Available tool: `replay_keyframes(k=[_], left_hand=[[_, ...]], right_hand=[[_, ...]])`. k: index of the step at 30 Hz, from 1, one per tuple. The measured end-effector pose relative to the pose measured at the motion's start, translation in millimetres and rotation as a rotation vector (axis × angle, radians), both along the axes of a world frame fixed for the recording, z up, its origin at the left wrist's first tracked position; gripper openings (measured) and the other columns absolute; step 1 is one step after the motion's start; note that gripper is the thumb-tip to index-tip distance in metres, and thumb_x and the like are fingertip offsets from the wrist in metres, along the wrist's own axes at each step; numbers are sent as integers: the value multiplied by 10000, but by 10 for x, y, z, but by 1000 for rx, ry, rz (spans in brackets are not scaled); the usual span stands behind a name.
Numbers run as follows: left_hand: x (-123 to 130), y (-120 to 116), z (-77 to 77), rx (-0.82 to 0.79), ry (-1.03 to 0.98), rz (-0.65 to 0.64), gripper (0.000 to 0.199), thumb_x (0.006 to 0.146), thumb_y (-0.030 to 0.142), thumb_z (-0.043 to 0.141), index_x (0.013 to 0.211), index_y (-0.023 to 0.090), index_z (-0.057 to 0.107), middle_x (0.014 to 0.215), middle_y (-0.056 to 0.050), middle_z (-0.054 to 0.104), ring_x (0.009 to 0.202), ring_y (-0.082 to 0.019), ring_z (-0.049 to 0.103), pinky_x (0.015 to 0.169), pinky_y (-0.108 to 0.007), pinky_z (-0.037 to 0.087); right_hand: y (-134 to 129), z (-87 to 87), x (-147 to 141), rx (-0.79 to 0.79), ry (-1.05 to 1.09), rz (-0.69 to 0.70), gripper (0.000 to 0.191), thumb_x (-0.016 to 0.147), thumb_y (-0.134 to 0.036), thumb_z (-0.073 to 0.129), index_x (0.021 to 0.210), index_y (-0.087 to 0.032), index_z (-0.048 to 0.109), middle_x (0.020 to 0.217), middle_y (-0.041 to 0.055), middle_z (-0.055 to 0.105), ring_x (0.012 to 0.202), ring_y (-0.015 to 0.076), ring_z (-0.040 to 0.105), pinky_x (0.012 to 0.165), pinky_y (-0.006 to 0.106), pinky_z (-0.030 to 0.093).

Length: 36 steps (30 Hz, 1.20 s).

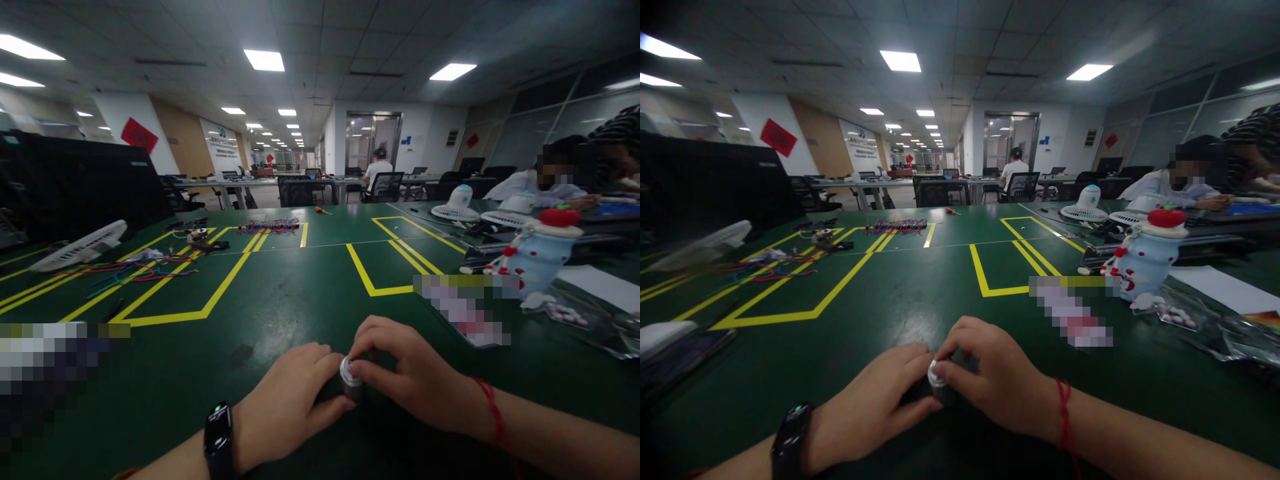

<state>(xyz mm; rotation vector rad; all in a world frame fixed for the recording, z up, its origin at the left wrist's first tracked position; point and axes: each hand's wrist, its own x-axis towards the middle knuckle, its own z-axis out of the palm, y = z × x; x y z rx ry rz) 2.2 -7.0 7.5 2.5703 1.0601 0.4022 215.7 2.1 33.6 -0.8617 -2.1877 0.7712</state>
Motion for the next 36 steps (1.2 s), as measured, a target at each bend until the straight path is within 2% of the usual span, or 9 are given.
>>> replay_keyframes(k=[5, 12, 17, 22, 24, 27, 31, 34, 36], left_hand=[[3, 8, 21, 2, 10, 11, 176, 940, 366, 576, 1000, 200, 571, 937, -39, 603, 831, -213, 537, 729, -317, 416], [-3, 11, 44, -17, 36, 22, 189, 940, 380, 584, 1004, 202, 575, 949, -34, 596, 827, -211, 527, 690, -306, 396], [-15, 5, 25, -19, 32, 19, 198, 941, 392, 583, 990, 201, 571, 938, -34, 593, 828, -212, 522, 703, -310, 397], [-22, -3, 39, -27, 23, 13, 184, 944, 375, 581, 1012, 205, 566, 955, -32, 593, 831, -209, 522, 707, -307, 402], [-24, -4, 41, -33, 20, 15, 178, 945, 371, 581, 1018, 209, 566, 958, -30, 592, 835, -209, 522, 713, -307, 405], [-25, -4, 33, -33, 21, 19, 173, 945, 370, 579, 1003, 208, 567, 962, -30, 591, 838, -209, 521, 721, -311, 408], [-21, -2, 26, -30, 17, 27, 179, 942, 374, 583, 994, 203, 568, 964, -31, 591, 848, -213, 522, 740, -321, 409], [-18, 1, 30, -33, 24, 21, 172, 936, 363, 594, 991, 202, 568, 954, -29, 593, 836, -210, 523, 722, -312, 404], [-15, 4, 33, -27, 26, 20, 170, 934, 360, 598, 981, 200, 570, 943, -29, 594, 829, -208, 523, 709, -306, 400]], right_hand=[[114, 21, 145, -49, 37, -105, 125, 905, -299, 619, 864, -188, 660, 866, 14, 616, 795, 145, 571, 714, 270, 457], [238, -196, 381, -49, -307, 23, 95, 826, -283, 706, 900, -235, 740, 1038, 44, 616, 983, 210, 564, 906, 400, 422], [242, -187, 370, -139, -169, 5, 145, 841, -315, 677, 927, -209, 725, 1012, 47, 623, 949, 202, 574, 869, 364, 431], [366, -262, 418, -338, 149, -328, 291, 917, -424, 541, 824, -166, 639, 743, -1, 566, 686, 143, 517, 630, 276, 411], [386, -324, 435, -361, 216, -449, 315, 898, -442, 559, 722, -181, 535, 621, -48, 451, 559, 113, 408, 526, 252, 349], [361, -392, 432, -325, 205, -520, 378, 872, -364, 588, 617, -215, 352, 548, -81, 327, 493, 93, 303, 465, 238, 284], [295, -389, 399, -221, 92, -449, 390, 847, -216, 555, 582, -223, 269, 541, -80, 308, 494, 85, 294, 478, 231, 290], [251, -335, 393, -161, -44, -247, 241, 851, -226, 572, 675, -205, 409, 560, -79, 364, 500, 88, 330, 476, 226, 282], [229, -299, 398, -140, -170, -91, 129, 833, -272, 634, 867, -193, 537, 565, -85, 406, 490, 92, 351, 467, 228, 262]])
